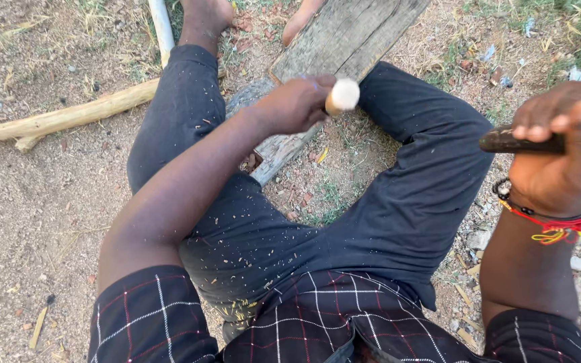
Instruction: The person sits on the ground and carves a rectangular notch into a large log using a chisel and a wooden mallet. They repeatedly strike the chisel to remove wood chips, occasionally adjusting the tool's position to deepen the cut.
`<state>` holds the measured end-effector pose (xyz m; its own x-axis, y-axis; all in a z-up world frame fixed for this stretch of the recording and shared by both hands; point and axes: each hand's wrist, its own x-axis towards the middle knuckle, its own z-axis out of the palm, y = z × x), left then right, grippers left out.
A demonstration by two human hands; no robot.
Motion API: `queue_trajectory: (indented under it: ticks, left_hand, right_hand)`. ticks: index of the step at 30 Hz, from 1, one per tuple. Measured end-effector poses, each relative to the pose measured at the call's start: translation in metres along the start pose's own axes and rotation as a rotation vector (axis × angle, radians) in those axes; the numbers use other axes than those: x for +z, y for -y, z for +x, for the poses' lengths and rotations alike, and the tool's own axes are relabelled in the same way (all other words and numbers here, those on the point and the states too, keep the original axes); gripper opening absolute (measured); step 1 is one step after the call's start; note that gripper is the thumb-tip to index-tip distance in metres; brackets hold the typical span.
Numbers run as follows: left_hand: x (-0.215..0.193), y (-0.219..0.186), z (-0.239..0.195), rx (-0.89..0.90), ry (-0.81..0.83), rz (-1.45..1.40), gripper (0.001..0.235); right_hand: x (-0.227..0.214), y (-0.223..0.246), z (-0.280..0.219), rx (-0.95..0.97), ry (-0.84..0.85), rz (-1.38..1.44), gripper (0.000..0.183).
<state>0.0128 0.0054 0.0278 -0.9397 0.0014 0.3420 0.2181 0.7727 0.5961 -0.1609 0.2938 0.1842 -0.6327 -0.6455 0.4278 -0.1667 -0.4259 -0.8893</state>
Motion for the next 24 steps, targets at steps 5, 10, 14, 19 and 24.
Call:
queue_trajectory:
  ticks: [5,10,14,19,24]
  left_hand:
    - [0.008,0.018,0.001,0.008,-0.037,-0.037,0.026]
    - [0.021,0.024,-0.002,0.097,-0.068,-0.058,0.025]
    - [0.039,0.041,-0.011,-0.027,0.031,0.01,0.017]
    - [0.039,0.039,-0.008,-0.007,-0.061,0.025,0.024]
    - [0.011,0.038,0.005,0.001,-0.1,-0.004,0.025]
  right_hand:
    - [-0.012,-0.006,0.001,-0.032,0.032,-0.106,0.025]
    - [-0.034,-0.026,0.011,-0.329,0.168,-0.806,0.03]
    - [-0.038,-0.049,0.009,-0.542,0.416,-1.542,0.034]
    - [-0.026,-0.055,-0.013,-0.295,0.49,-1.494,0.033]
    - [-0.004,-0.035,-0.039,-0.246,0.291,-1.194,0.031]
